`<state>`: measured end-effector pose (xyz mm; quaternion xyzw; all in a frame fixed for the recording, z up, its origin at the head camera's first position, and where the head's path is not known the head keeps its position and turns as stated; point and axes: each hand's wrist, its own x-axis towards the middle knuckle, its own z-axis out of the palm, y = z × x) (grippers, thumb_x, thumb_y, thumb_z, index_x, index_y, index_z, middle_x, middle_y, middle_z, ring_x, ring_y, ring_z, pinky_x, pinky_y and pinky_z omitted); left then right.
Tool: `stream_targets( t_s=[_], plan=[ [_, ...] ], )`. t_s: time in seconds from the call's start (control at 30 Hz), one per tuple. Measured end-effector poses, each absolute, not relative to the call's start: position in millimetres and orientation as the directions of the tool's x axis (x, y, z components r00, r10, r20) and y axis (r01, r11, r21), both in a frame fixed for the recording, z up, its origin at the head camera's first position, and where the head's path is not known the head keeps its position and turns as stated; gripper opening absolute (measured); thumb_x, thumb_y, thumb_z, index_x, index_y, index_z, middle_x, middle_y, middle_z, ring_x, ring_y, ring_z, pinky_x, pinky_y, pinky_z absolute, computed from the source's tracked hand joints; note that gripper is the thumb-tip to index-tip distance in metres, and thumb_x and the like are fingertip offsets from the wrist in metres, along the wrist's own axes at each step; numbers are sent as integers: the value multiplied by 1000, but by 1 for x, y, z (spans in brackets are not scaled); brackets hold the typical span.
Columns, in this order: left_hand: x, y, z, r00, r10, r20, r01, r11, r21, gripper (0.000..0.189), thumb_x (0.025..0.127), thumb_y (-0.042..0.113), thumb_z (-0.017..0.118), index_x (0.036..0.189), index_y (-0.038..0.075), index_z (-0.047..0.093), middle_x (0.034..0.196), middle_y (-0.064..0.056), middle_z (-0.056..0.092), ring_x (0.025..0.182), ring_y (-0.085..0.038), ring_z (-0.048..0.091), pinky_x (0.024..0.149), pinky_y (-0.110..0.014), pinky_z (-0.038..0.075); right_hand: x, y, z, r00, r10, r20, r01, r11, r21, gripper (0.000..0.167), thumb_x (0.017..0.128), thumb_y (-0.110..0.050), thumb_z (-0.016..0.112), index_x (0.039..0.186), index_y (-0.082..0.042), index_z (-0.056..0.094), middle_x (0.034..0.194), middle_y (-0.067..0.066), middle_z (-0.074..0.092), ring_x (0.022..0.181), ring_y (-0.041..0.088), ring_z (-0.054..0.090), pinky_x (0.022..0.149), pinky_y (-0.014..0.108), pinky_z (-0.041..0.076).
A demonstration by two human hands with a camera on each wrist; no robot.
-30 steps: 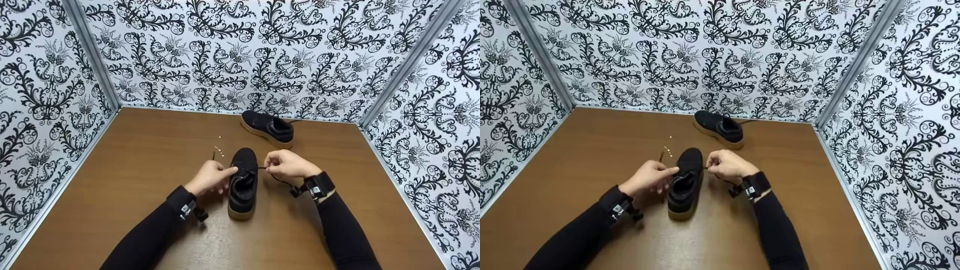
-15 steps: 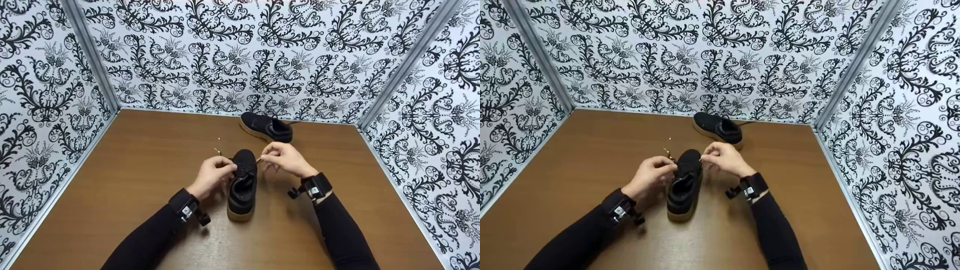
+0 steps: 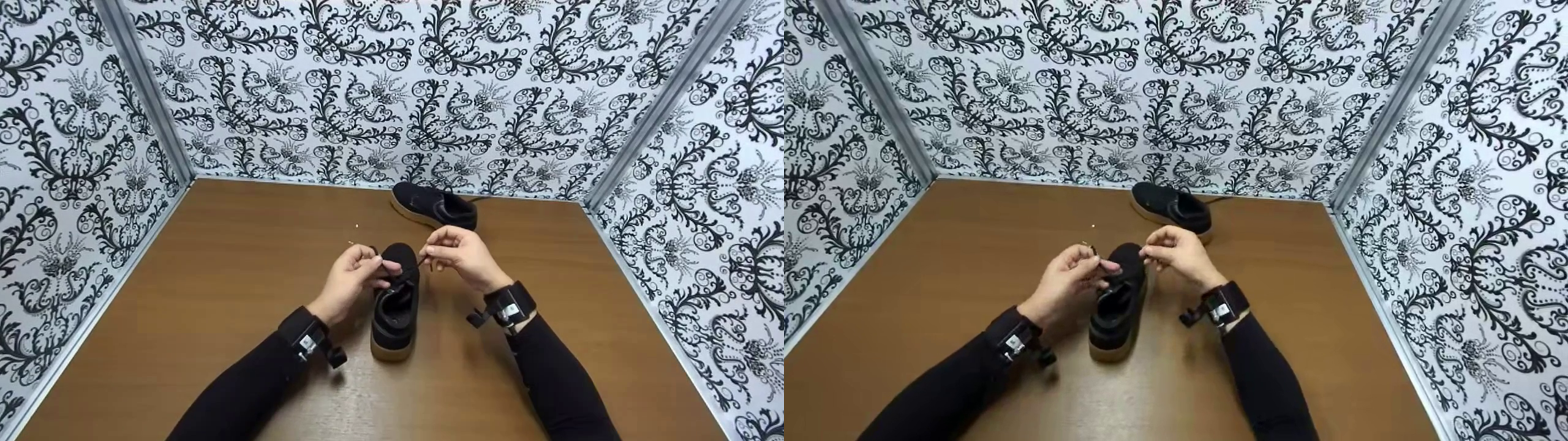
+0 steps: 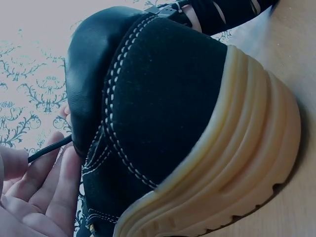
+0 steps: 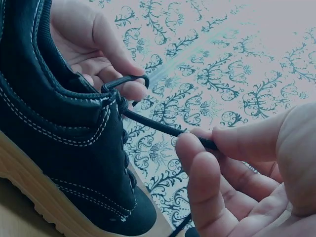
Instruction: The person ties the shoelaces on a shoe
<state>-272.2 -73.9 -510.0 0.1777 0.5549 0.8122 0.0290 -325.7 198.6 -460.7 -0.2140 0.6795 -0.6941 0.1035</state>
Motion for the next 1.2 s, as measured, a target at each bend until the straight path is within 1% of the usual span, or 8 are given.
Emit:
stream_targets(
  t_s=[0.1,0.17,0.33,0.57,0.63,0.83,1.07,1.2],
  plan=[
    [-273,-74,-510,-933,250,260,149,-390,909,8,116,5,54,109,5,52,112,-27,80,103,-26,81,87,-37,65,-326,200,-460,-888,-432,154,-143,-60,-988,14,101,4,77,112,7,68,99,19,81,77,18,73,59,24,54],
    [-274,-76,-509,-935,244,258,148,-392,908,8,116,4,54,108,5,52,109,-27,80,102,-25,82,88,-37,65,-326,201,-460,-886,-441,145,-141,-43,-989,17,101,4,76,113,11,66,97,16,81,75,15,71,57,23,51],
    [-276,-79,-507,-933,255,253,135,-403,905,7,115,2,54,109,4,52,104,-25,81,100,-29,82,87,-38,66,-328,206,-458,-873,-477,104,-120,2,-993,23,102,5,74,116,19,61,95,14,79,71,12,69,57,22,52],
    [-278,-83,-509,-926,285,247,118,-403,908,7,114,1,56,110,5,53,98,-17,80,98,-29,81,88,-41,66,-328,211,-456,-865,-499,48,-91,62,-994,18,100,8,74,113,14,64,97,21,77,71,15,72,58,24,56],
    [-279,-84,-510,-926,289,241,111,-401,910,7,114,1,57,110,5,53,97,-16,80,97,-28,81,89,-42,66,-328,212,-456,-862,-505,37,-82,67,-994,17,99,9,73,112,13,64,96,21,77,71,16,71,59,24,57],
    [-280,-86,-511,-926,304,226,94,-394,914,6,114,1,56,111,5,53,93,-13,80,97,-29,82,88,-42,65,-328,215,-458,-847,-532,1,-67,104,-992,14,99,11,72,108,9,62,90,12,74,71,16,68,63,25,60],
    [-281,-90,-513,-913,332,238,93,-399,912,8,114,2,56,109,6,53,93,-12,80,99,-27,82,90,-40,64,-329,219,-457,-839,-542,-37,-76,184,-980,19,99,13,70,95,1,55,87,12,70,74,19,70,65,28,61],
    [-280,-94,-511,-914,335,229,62,-443,895,7,112,-2,55,109,4,55,92,-11,78,98,-27,81,92,-41,63,-330,218,-456,-856,-514,-56,-37,168,-985,20,97,11,71,95,-1,56,90,13,72,76,21,71,66,29,61]
  ],
)
